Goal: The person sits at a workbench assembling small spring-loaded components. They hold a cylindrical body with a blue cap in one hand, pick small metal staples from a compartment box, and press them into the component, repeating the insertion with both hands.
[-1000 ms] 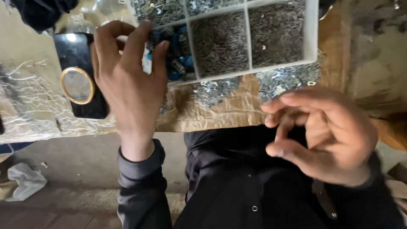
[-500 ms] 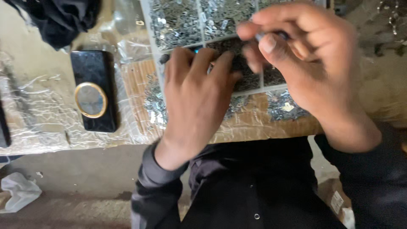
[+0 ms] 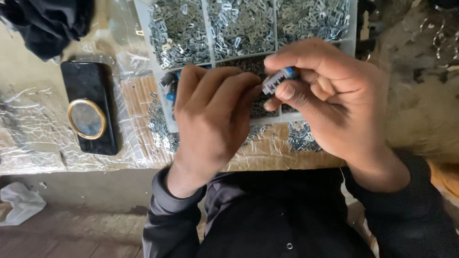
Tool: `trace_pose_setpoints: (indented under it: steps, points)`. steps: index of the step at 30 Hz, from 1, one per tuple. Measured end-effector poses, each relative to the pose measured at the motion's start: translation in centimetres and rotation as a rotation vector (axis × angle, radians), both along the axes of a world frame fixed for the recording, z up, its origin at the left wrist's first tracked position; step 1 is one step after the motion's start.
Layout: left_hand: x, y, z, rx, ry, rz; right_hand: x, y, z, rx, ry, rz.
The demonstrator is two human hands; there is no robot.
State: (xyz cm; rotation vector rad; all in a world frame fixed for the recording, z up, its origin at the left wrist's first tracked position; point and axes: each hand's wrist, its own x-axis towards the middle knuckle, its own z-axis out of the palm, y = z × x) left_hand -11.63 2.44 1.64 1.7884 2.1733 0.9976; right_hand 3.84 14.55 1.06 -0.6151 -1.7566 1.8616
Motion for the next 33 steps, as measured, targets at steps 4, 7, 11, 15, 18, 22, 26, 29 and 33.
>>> trace_pose_setpoints:
  steps: [4, 7, 11, 15, 18, 22, 26, 29, 33]
  points:
    - [0.0, 0.9, 1.0, -0.046, 0.082, -0.044, 0.4, 0.5, 0.4, -0.031, -0.040, 0.008]
    - [0.2, 1.3, 1.3, -0.077, 0.109, -0.025, 0.6, 0.4, 0.8, -0.121, -0.107, -0.044]
    - [0.2, 1.2, 1.2, -0.073, 0.168, -0.041, 0.2, 0.3, 1.1, -0.132, 0.006, -0.037]
    - [-0.3, 0.7, 1.3, -0.068, -0.029, -0.042, 0.0, 0.2, 1.1, 0.141, -0.076, -0.041]
    - [-0.3, 0.3, 1.4, -0.024, -0.195, 0.006, 0.4, 0.1, 1.1, 0.248, -0.105, -0.020]
    - [0.4, -0.2, 0.5, 0.052, -0.525, 0.068, 0.7, 0.5, 0.7, 0.374, -0.108, 0.003]
    - [0.9, -1.0, -0.4, 0.152, -0.839, 0.031, 0.7, 0.5, 0.5, 0.381, -0.120, -0.007]
    - [1.2, -1.7, -0.5, 0.153, -0.955, 0.054, 0.9, 0.4, 0.6, 0.388, -0.107, -0.002]
    - [1.5, -1.7, -0.4, 0.153, -0.959, 0.086, 1.1, 0.1, 0.8, 0.377, -0.117, -0.002]
